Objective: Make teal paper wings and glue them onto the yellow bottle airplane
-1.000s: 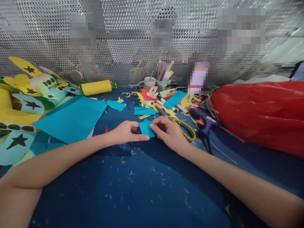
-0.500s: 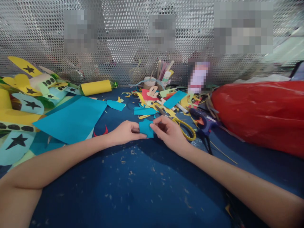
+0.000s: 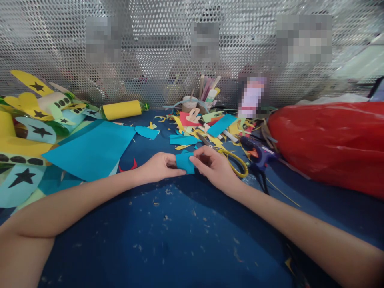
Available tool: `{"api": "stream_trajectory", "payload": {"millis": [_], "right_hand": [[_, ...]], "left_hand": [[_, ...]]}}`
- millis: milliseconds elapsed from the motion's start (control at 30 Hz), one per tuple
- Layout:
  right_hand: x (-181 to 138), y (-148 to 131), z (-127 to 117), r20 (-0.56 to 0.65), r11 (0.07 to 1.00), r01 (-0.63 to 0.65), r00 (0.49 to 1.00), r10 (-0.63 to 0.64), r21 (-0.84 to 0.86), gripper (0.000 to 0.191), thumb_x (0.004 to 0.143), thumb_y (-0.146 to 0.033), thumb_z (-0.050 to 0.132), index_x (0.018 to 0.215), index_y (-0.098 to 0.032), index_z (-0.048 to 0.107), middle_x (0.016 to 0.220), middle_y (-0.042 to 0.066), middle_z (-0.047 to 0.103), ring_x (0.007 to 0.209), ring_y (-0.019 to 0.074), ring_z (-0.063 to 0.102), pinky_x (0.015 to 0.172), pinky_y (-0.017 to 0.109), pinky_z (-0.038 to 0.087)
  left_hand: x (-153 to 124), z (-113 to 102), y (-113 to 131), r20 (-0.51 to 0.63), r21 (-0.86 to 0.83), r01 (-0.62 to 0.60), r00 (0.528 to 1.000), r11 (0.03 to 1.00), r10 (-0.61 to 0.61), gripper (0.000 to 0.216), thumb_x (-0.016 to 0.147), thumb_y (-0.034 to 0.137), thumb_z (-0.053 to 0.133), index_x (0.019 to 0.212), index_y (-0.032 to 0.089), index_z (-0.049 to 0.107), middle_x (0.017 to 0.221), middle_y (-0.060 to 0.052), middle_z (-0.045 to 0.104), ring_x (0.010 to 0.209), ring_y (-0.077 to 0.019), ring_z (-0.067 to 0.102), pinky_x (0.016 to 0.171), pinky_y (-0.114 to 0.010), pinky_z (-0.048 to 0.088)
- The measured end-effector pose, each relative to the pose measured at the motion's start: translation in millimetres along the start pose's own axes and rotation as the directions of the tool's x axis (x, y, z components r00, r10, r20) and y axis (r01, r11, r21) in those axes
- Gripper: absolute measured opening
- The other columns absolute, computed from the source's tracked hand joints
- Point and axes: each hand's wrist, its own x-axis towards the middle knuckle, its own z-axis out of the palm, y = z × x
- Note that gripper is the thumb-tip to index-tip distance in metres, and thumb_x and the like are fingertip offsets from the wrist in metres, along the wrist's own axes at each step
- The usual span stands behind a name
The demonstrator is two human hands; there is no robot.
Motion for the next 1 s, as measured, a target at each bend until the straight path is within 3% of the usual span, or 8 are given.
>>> {"api": "stream_trajectory", "payload": {"millis": [467, 667, 900, 1000], "right_hand": [[-0.3, -0.5, 1.7, 0.018, 0.998, -0.038, 0.999, 0.037, 0.051, 0.025, 0.083, -0.044, 0.059, 0.080, -0.020, 0.052, 0.054, -0.005, 0.046, 0.045, 0.0092, 0.044, 0.044, 0.024, 0.037], [0.7, 0.6, 1.1, 0.046, 0.996, -0.058, 0.997, 0.055, 0.063, 0.031, 0.083, -0.050, 0.058, 0.084, -0.020, 0.055, 0.056, -0.004, 0.049, 0.045, 0.0099, 0.046, 0.044, 0.025, 0.040], [-1.1, 0.2, 2.0, 0.106, 0.993, 0.018, 0.994, -0.005, -0.118, 0.033, 0.076, -0.048, 0.068, 0.077, -0.020, 0.052, 0.063, -0.001, 0.054, 0.054, 0.0112, 0.050, 0.050, 0.025, 0.042], [-1.6, -0.1, 2.2, 0.114, 0.986, 0.046, 0.993, -0.029, -0.157, 0.031, 0.079, -0.045, 0.064, 0.071, -0.020, 0.048, 0.062, -0.002, 0.052, 0.054, 0.0106, 0.047, 0.050, 0.024, 0.040]], "left_hand": [[0.1, 0.2, -2.1, -0.004, -0.018, -0.037, 0.999, 0.999, 0.037, 0.028, 0.077, 0.021, 0.070, 0.104, 0.015, 0.070, 0.109, -0.006, 0.073, 0.104, -0.0207, 0.067, 0.097, -0.037, 0.051], [1.5, 1.0, -1.3, -0.072, -0.046, -0.011, 0.997, 0.999, 0.008, 0.025, 0.072, 0.021, 0.074, 0.097, 0.014, 0.072, 0.101, -0.007, 0.075, 0.094, -0.0196, 0.070, 0.090, -0.034, 0.054], [1.4, 1.3, 5.8, -0.189, -0.093, 0.004, 0.982, 0.996, -0.021, 0.017, 0.072, 0.021, 0.073, 0.087, 0.014, 0.073, 0.089, -0.005, 0.076, 0.079, -0.0153, 0.070, 0.078, -0.028, 0.054], [1.2, 1.2, 7.0, -0.213, -0.082, 0.012, 0.977, 0.997, -0.029, 0.015, 0.072, 0.021, 0.073, 0.085, 0.013, 0.072, 0.084, -0.004, 0.076, 0.074, -0.0138, 0.069, 0.074, -0.027, 0.054]]}}
